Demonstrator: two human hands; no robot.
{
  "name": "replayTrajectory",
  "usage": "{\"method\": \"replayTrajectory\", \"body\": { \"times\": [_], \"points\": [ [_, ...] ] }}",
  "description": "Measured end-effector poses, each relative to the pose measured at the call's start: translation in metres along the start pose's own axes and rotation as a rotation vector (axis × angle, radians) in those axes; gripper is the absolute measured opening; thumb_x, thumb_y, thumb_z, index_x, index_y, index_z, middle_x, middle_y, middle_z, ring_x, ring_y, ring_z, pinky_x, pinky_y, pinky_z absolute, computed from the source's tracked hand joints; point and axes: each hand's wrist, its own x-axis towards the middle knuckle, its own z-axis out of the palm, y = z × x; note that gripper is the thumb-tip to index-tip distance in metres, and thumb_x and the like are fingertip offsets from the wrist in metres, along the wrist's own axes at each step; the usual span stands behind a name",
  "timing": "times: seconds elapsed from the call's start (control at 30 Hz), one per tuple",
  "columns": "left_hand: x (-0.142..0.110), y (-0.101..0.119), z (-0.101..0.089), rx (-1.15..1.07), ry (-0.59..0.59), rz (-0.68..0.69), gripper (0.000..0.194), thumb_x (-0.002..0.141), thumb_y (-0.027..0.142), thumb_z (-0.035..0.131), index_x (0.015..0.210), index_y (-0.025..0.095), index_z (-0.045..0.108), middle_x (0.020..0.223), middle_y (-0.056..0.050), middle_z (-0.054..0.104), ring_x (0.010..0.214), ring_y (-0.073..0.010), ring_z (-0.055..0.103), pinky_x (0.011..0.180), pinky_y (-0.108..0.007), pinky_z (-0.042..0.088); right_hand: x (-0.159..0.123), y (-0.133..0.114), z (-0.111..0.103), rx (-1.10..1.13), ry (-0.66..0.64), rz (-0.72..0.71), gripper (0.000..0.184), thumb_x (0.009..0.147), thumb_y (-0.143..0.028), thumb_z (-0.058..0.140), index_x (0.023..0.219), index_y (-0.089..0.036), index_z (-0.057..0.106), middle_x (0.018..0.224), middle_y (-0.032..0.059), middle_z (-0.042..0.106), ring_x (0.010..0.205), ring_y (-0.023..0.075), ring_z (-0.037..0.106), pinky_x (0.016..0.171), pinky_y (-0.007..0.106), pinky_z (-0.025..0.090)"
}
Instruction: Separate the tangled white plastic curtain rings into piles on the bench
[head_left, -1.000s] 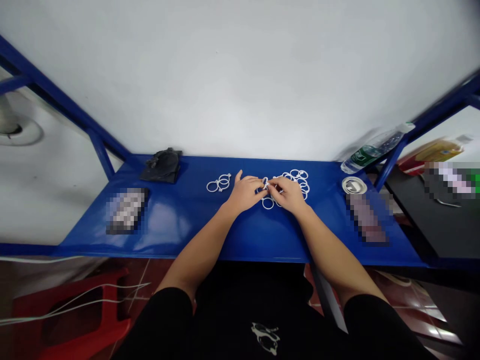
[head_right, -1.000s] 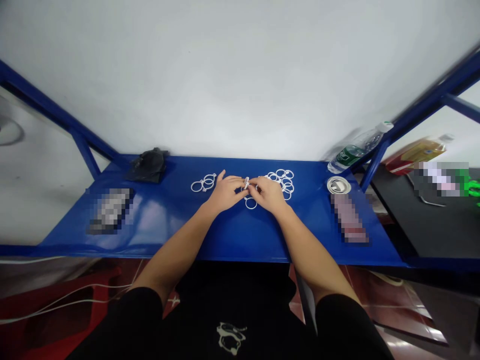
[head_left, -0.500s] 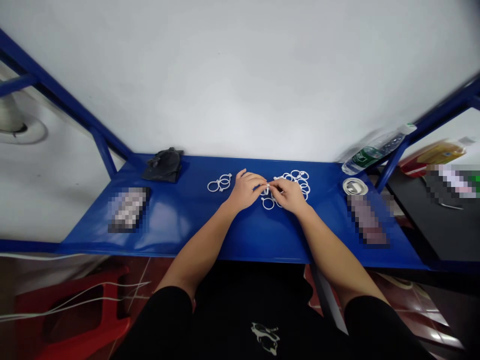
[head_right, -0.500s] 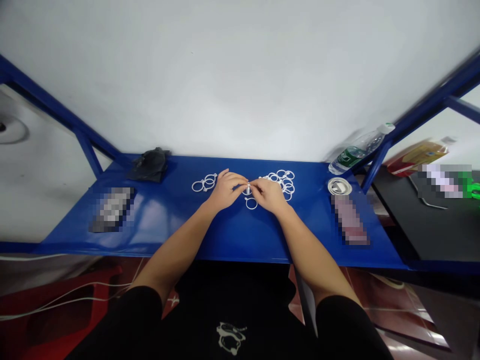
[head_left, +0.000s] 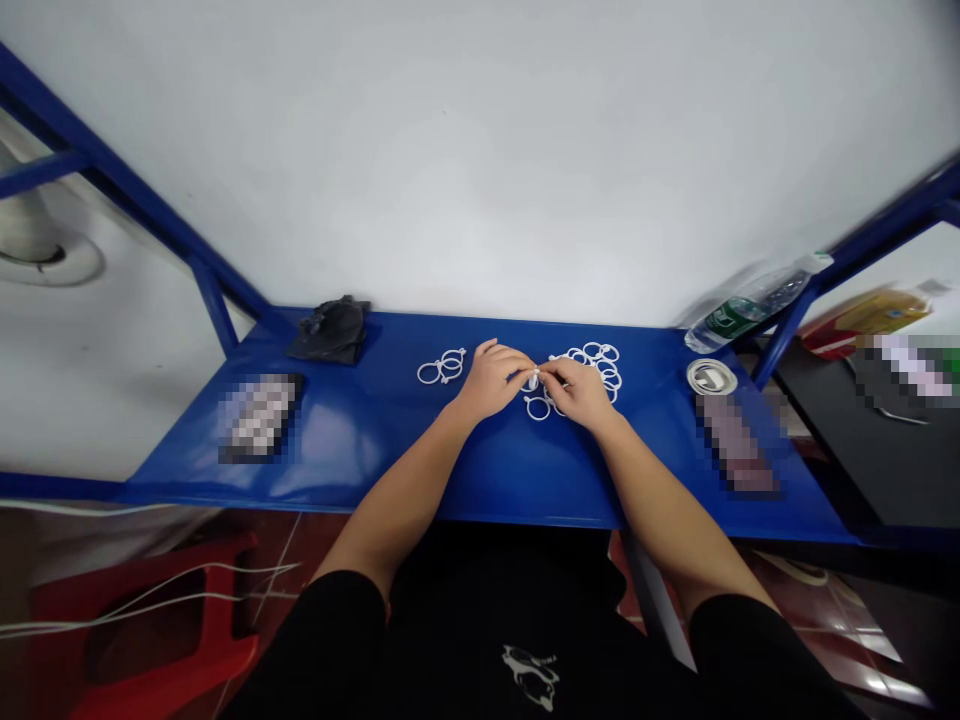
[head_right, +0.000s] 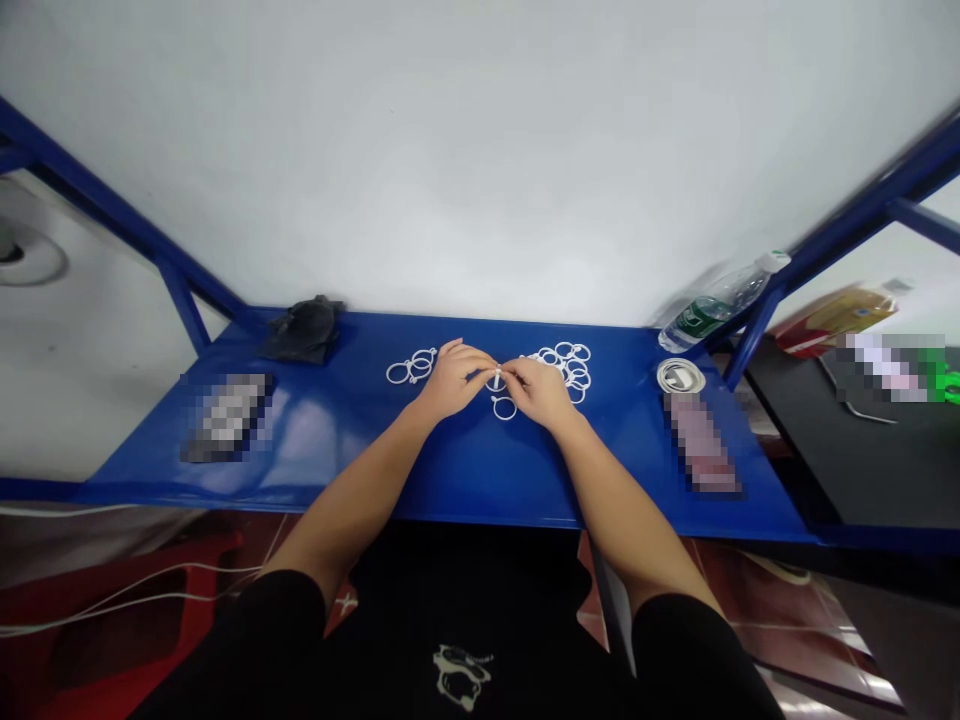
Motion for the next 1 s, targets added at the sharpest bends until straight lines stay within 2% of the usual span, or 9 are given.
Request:
{"method": "replayTrajectory", "body": {
  "times": [0.1,0.2,0.27,0.37,0.47,0.63,0.73,0.83,1.0],
  "points": [
    [0.002,-0.006,-0.009,0.092,0.026,-0.072,0.022,0.105,0.041,0.060,0.106,0.030,0.079,0.117,-0.002,0.080,0.118,-0.0233,0.067,0.130,-0.054,0.023,0.000,0.002,-0.001,-0.070,0.047,0.029,0.026,0.105,-0.036,0.055,0.107,-0.023,0.078,0.099,0.0080,0.081,0.086,0.0230,0.075,0.075,0.034,0.056],
    [0.000,-0.025,-0.022,0.264,0.075,-0.303,0.022,0.101,0.043,0.065,0.112,0.030,0.078,0.131,-0.007,0.075,0.130,-0.0310,0.060,0.129,-0.064,0.018,0.001,0.007,-0.006,-0.113,0.099,0.073,0.026,0.103,-0.035,0.056,0.106,-0.022,0.078,0.100,0.0084,0.082,0.088,0.0236,0.076,0.078,0.035,0.057],
    [-0.003,-0.042,-0.031,0.373,0.056,-0.488,0.024,0.096,0.043,0.070,0.114,0.028,0.077,0.138,-0.012,0.070,0.136,-0.0379,0.055,0.126,-0.073,0.017,0.002,0.011,-0.011,-0.138,0.127,0.113,0.025,0.102,-0.035,0.058,0.105,-0.022,0.078,0.097,0.0078,0.082,0.087,0.0238,0.076,0.077,0.035,0.057],
    [-0.008,-0.064,-0.038,0.441,0.031,-0.621,0.025,0.092,0.043,0.071,0.109,0.026,0.077,0.135,-0.016,0.070,0.135,-0.0424,0.052,0.123,-0.078,0.017,0.004,0.015,-0.018,-0.164,0.160,0.167,0.023,0.099,-0.036,0.060,0.101,-0.022,0.079,0.092,0.0071,0.082,0.083,0.0243,0.076,0.074,0.035,0.056],
    [-0.011,-0.075,-0.040,0.447,0.001,-0.642,0.020,0.092,0.041,0.070,0.099,0.023,0.077,0.126,-0.018,0.072,0.130,-0.0436,0.055,0.121,-0.080,0.018,0.004,0.017,-0.021,-0.159,0.192,0.194,0.020,0.097,-0.035,0.061,0.095,-0.023,0.078,0.088,0.0064,0.081,0.079,0.0242,0.075,0.070,0.035,0.055],
    [-0.010,-0.074,-0.036,0.432,-0.049,-0.625,0.019,0.096,0.031,0.063,0.087,0.022,0.077,0.119,-0.016,0.074,0.122,-0.0416,0.060,0.119,-0.081,0.017,0.004,0.017,-0.020,-0.123,0.231,0.200,0.019,0.096,-0.034,0.061,0.093,-0.023,0.077,0.085,0.0054,0.080,0.076,0.0236,0.074,0.069,0.035,0.054],
    [-0.009,-0.073,-0.033,0.407,-0.033,-0.616,0.017,0.095,0.036,0.066,0.097,0.023,0.077,0.116,-0.016,0.075,0.120,-0.0412,0.062,0.119,-0.080,0.017,0.004,0.016,-0.019,-0.124,0.217,0.196,0.019,0.096,-0.033,0.062,0.095,-0.023,0.078,0.087,0.0054,0.081,0.078,0.0238,0.075,0.070,0.035,0.054],
    [-0.010,-0.073,-0.029,0.385,0.003,-0.575,0.025,0.094,0.037,0.069,0.114,0.026,0.077,0.120,-0.015,0.075,0.121,-0.0404,0.062,0.120,-0.080,0.018,0.004,0.013,-0.018,-0.116,0.175,0.171,0.019,0.097,-0.033,0.061,0.096,-0.023,0.078,0.088,0.0051,0.081,0.080,0.0237,0.075,0.072,0.035,0.054],
    [-0.010,-0.069,-0.023,0.367,-0.036,-0.521,0.017,0.096,0.033,0.064,0.098,0.027,0.080,0.118,-0.013,0.077,0.120,-0.0388,0.063,0.121,-0.080,0.014,0.003,0.011,-0.013,-0.106,0.101,0.116,0.019,0.099,-0.033,0.061,0.096,-0.023,0.077,0.087,0.0045,0.080,0.078,0.0224,0.074,0.070,0.034,0.053]
  ]
}}
